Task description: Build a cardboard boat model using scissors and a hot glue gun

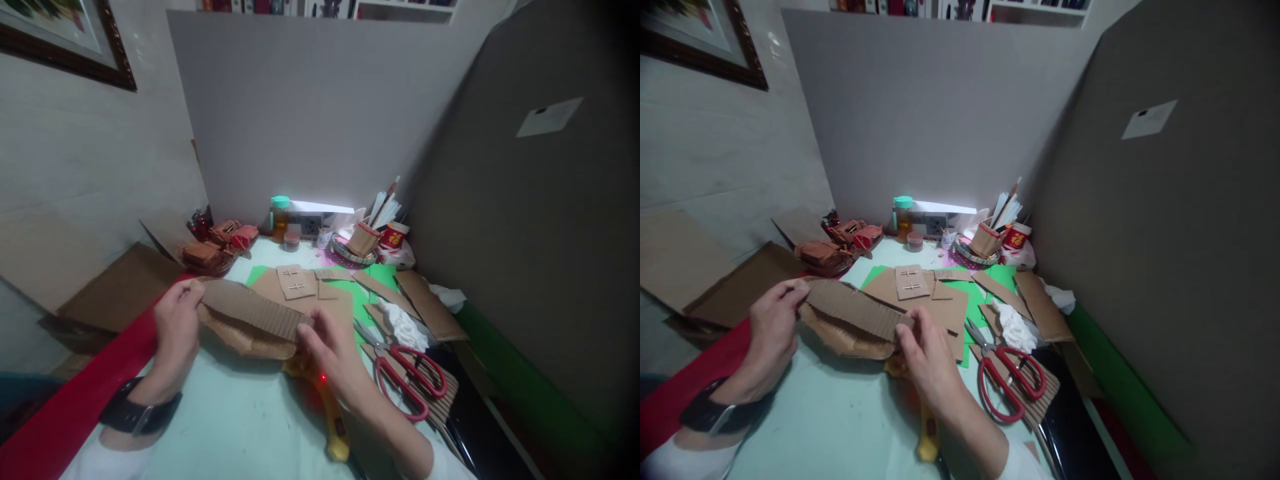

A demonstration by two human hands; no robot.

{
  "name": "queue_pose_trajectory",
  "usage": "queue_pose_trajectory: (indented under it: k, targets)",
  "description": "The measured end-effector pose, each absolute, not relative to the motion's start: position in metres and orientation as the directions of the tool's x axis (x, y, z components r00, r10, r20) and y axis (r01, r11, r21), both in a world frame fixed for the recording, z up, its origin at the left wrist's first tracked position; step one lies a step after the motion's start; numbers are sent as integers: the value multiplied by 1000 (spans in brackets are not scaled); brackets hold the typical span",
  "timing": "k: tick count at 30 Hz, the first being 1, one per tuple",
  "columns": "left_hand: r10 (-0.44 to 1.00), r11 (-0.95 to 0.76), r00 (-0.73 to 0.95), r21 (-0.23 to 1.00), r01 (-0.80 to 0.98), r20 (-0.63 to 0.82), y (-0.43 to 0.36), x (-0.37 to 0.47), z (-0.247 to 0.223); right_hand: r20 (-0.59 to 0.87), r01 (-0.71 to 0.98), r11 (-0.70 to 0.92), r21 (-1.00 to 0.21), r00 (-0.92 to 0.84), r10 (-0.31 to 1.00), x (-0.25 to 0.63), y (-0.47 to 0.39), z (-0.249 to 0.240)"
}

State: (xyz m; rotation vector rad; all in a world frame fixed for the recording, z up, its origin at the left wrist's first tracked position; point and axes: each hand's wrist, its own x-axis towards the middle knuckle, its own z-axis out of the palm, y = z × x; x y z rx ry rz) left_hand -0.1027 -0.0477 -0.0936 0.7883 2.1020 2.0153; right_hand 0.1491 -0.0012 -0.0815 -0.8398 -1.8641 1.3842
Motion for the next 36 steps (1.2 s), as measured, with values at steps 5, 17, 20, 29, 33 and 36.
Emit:
queue_pose_trajectory:
  k: [5,17,20,29,33,36]
  targets:
    - [590,113,-784,942,318,194,-66,-116,-90,157,11,191,-981,-531,833,149,8,-79]
    - [900,-303,-14,650,697,435,-40,-37,-29,411,-77,429,-900,-477,777,166,14,-44]
    - [925,-282,-17,716,639,380,-35,-29,-14,452,-15,498,-867,-441,775,173,12,-32]
    - [894,-65,-444,998,1,59,-39,-44,-4,214,803,450,-390,-397,893,232,33,-33]
    - [872,0,-477,974,-229,-112,-38,-49,-14,46,928,357,-106,-354,934,246,28,-47]
    - [875,-22,-467,955,-296,-125,-41,-52,-13,16,922,387,19,-387,922,251,16,-58]
